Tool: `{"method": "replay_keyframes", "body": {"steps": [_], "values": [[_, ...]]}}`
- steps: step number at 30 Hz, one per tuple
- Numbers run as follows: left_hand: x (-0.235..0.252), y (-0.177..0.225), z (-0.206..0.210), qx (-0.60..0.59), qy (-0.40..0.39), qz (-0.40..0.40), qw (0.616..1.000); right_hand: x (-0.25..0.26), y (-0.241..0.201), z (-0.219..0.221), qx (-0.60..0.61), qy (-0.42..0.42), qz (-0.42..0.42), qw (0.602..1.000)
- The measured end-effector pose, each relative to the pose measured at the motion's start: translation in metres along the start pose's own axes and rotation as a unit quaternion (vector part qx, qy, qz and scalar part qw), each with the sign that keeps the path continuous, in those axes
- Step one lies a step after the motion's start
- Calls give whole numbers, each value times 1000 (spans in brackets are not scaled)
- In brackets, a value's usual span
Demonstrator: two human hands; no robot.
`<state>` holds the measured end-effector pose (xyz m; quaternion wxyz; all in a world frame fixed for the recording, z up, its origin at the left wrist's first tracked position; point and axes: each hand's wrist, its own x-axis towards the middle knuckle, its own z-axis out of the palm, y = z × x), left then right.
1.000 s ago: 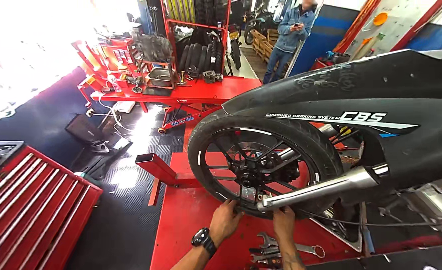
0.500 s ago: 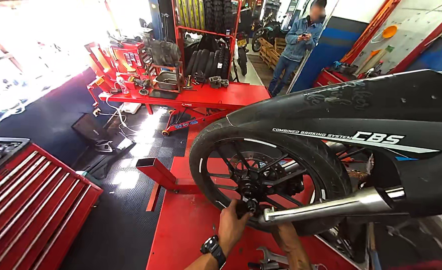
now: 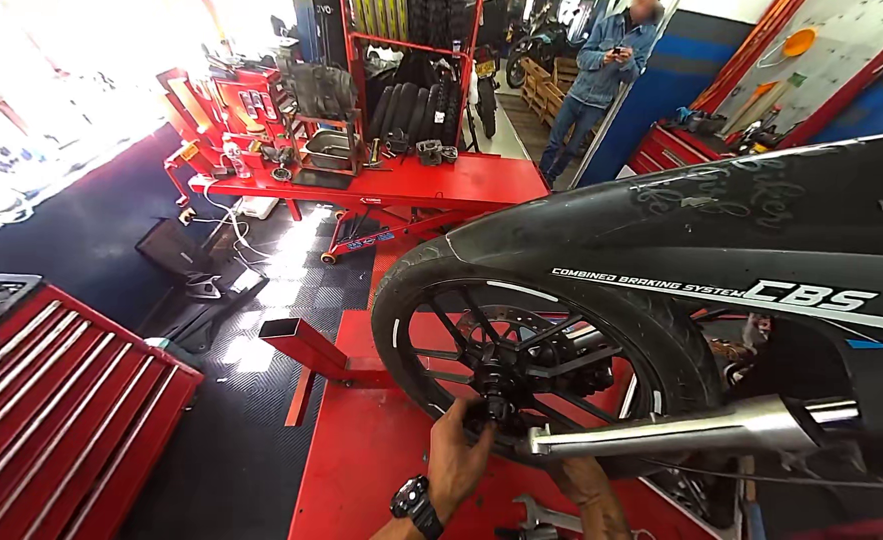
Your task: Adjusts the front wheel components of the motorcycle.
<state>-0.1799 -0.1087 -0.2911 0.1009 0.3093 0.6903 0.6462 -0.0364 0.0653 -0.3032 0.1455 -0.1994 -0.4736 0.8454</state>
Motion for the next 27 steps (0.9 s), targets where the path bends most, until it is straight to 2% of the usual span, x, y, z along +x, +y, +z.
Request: {"method": "replay_keyframes", "body": {"steps": [4, 10, 16, 20, 24, 27], "values": [[4, -4, -6, 1, -12, -17, 1000, -4, 5, 6, 17, 65, -17, 998], [7, -6, -10, -2, -45, -11, 999, -3, 12, 6, 43, 45, -29, 998], [15, -4, -5, 5, -30, -57, 998, -2, 19, 8, 54, 55, -30, 997], [25, -6, -5, 19, -38, -91, 995, -4, 43, 12, 74, 93, -29, 992], [35, -7, -11, 55, -63, -86, 993, -13, 62, 49, 62, 189, -23, 980], [45, -6, -17, 86, -75, -91, 989, -19, 70, 84, 28, 210, -41, 976]]}}
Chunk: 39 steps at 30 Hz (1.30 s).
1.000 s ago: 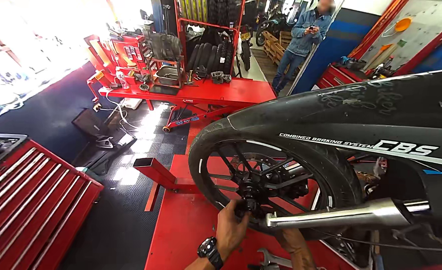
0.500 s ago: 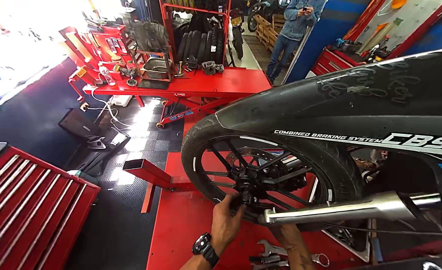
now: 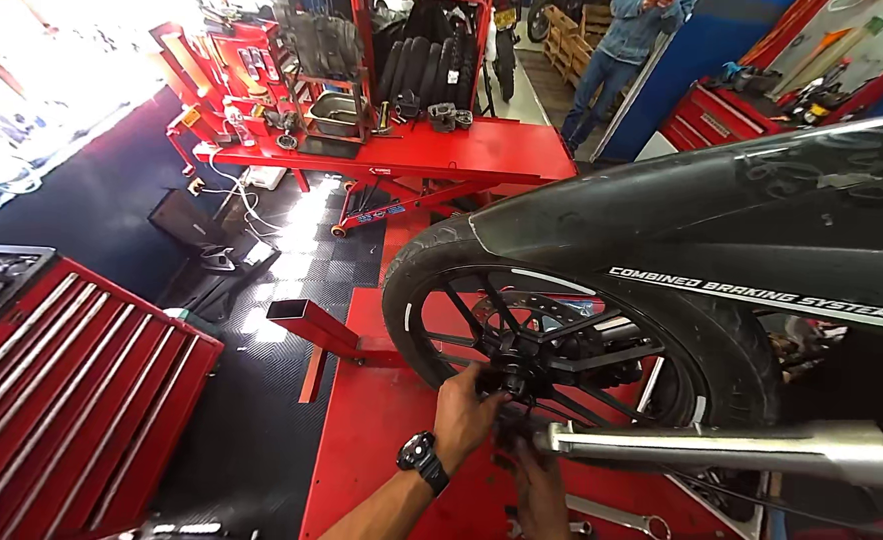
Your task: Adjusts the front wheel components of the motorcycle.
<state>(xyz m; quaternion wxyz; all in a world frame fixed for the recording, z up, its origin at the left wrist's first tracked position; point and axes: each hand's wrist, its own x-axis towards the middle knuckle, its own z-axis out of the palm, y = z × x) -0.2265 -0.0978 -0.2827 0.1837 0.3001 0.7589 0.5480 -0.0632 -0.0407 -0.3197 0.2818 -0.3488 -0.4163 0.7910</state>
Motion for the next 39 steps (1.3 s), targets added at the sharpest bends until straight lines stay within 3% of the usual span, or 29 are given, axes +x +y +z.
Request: {"method": "replay_keyframes", "body": {"steps": [7, 12, 15, 18, 21, 23, 26, 28, 39], "values": [[31, 4, -31, 137, -90, 9, 986, 5, 7, 63, 85, 142, -33, 986], [52, -7, -42, 117, -165, 64, 977, 27, 15, 104, 92, 222, -67, 968], [61, -15, -68, 24, -120, 161, 979, 40, 22, 124, 91, 275, -109, 951], [80, 2, -134, -101, -30, 289, 952, 49, 24, 142, 152, 320, -122, 927], [125, 10, -190, -106, 46, 352, 929, 59, 26, 158, 204, 356, -125, 903], [162, 15, -210, -63, -3, 342, 938, 63, 31, 164, 218, 366, -131, 895], [208, 19, -212, -15, -176, 249, 952, 73, 26, 175, 246, 363, -153, 885], [215, 17, -205, -38, -248, 210, 945, 75, 24, 180, 262, 363, -164, 879], [145, 20, -203, -129, -242, 241, 931, 81, 29, 173, 312, 403, -200, 837]]}}
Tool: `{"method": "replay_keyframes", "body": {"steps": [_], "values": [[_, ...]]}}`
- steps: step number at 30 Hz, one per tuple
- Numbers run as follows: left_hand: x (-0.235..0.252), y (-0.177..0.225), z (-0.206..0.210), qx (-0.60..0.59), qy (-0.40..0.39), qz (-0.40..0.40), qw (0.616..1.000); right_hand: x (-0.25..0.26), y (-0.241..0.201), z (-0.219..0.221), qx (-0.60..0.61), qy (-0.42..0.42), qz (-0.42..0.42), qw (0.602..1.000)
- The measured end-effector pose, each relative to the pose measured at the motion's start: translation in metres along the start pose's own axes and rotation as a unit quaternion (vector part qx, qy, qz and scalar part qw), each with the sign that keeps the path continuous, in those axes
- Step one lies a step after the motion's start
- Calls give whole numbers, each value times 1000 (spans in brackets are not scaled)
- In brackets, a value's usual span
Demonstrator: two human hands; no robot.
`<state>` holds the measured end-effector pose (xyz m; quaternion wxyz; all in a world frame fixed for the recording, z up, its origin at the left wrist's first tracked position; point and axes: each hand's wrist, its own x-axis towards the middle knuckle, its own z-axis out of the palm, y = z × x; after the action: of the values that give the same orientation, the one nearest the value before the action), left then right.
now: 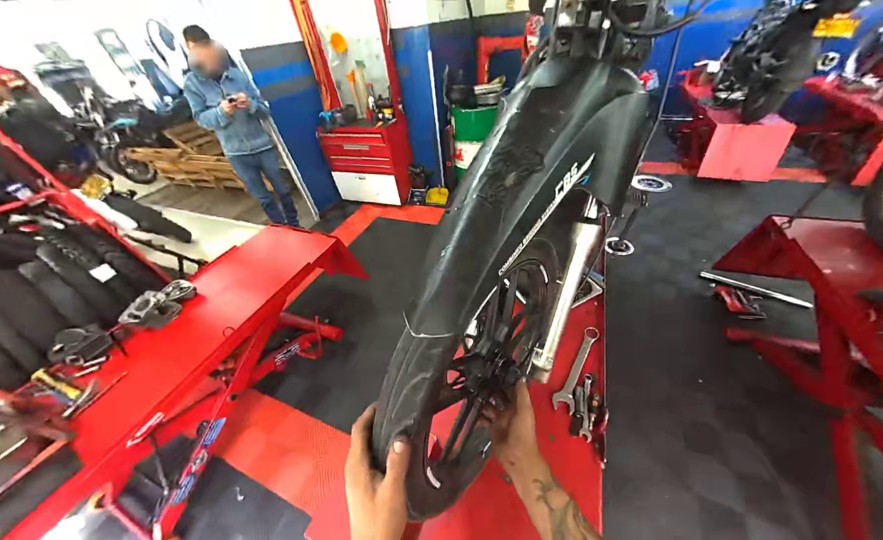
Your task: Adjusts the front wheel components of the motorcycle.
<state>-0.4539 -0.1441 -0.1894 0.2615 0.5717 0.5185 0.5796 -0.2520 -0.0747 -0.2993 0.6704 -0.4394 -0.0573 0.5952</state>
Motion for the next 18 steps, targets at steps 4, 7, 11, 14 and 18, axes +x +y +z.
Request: {"method": "replay_keyframes", "body": {"steps": [4, 7, 11, 14, 18], "values": [[-4, 2, -8, -48, -46, -19, 998, 0, -2, 5, -23, 7, -7, 1000], [4, -7, -19, -118, -136, -42, 983, -3, 0, 9, -24, 46, -3, 999], [24, -13, -27, -164, -265, -36, 950, -3, 7, 20, 38, 89, -51, 994], [50, -16, -29, -183, -326, -8, 927, 0, 10, 28, 83, 110, -73, 988], [79, -27, -23, -220, -384, -35, 896, 1, 11, 31, 109, 119, -81, 984]]}}
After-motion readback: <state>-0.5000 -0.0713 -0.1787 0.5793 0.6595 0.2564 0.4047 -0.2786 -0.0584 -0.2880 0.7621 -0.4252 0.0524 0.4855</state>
